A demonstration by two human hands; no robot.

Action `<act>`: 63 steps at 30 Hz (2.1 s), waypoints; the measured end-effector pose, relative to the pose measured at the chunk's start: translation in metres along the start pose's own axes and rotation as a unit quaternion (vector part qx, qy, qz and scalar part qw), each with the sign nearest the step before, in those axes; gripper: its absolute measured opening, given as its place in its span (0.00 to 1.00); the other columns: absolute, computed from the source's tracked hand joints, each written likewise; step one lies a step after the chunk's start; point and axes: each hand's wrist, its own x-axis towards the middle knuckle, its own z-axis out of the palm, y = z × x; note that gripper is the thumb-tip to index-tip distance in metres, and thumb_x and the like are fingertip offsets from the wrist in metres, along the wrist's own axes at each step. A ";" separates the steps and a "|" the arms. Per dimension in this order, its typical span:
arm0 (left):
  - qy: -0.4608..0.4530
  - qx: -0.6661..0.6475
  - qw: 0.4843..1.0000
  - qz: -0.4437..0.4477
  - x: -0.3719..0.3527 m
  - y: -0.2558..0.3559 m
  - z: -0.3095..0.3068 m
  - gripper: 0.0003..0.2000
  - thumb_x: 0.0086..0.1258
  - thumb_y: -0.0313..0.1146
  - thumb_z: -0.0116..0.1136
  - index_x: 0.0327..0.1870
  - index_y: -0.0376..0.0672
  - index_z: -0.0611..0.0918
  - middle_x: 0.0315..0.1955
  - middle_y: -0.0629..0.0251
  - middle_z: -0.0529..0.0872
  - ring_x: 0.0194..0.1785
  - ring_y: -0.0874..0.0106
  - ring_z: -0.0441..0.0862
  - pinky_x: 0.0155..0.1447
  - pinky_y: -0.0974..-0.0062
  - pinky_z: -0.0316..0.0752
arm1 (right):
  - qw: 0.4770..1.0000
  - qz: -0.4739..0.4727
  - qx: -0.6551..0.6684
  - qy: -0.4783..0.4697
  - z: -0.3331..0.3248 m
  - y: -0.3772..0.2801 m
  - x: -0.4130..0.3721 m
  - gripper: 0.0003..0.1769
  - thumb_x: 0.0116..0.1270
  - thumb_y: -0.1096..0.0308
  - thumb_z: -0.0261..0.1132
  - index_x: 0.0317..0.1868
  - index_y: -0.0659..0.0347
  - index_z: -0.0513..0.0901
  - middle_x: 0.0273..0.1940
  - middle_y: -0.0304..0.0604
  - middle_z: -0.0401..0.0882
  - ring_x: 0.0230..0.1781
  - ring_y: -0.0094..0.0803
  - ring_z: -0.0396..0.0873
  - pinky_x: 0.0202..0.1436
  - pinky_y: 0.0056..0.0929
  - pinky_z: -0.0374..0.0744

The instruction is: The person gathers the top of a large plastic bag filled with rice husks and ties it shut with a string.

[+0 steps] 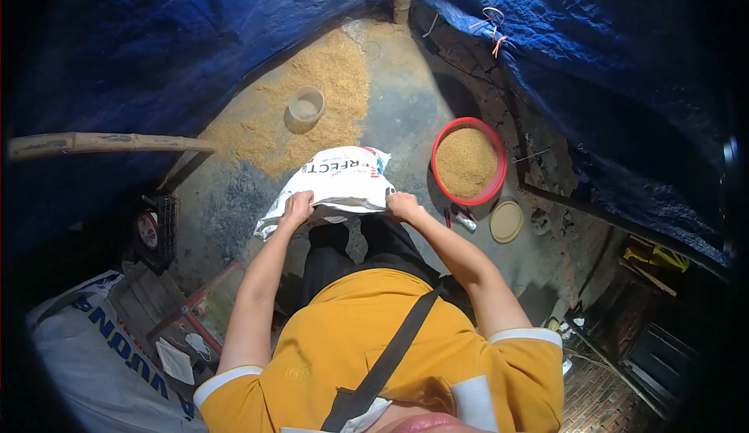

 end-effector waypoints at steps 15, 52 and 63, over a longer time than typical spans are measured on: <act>0.055 0.149 0.980 -0.120 -0.093 -0.073 -0.005 0.28 0.42 0.34 0.62 0.48 0.45 0.68 0.41 0.58 0.71 0.49 0.60 0.67 0.51 0.60 0.59 | 0.984 0.041 -0.156 0.076 0.005 -0.085 0.024 0.32 0.54 0.56 0.54 0.59 0.54 0.57 0.49 0.59 0.66 0.50 0.55 0.64 0.49 0.52 0.63; 0.098 -0.005 0.994 -0.043 -0.078 -0.018 -0.099 0.10 0.48 0.31 0.43 0.28 0.41 0.76 0.26 0.48 0.76 0.34 0.51 0.74 0.37 0.57 0.68 | 0.986 0.010 -0.066 0.153 -0.082 -0.045 -0.017 0.14 0.53 0.67 0.47 0.23 0.63 0.78 0.23 0.53 0.76 0.25 0.43 0.77 0.28 0.39 0.74; 0.263 0.052 0.963 0.023 -0.072 -0.032 -0.032 0.09 0.46 0.32 0.57 0.29 0.40 0.79 0.24 0.55 0.76 0.34 0.59 0.74 0.40 0.72 0.69 | 0.979 0.042 0.179 0.089 -0.012 -0.025 -0.017 0.22 0.49 0.48 0.60 0.39 0.56 0.77 0.31 0.52 0.77 0.34 0.44 0.76 0.37 0.37 0.73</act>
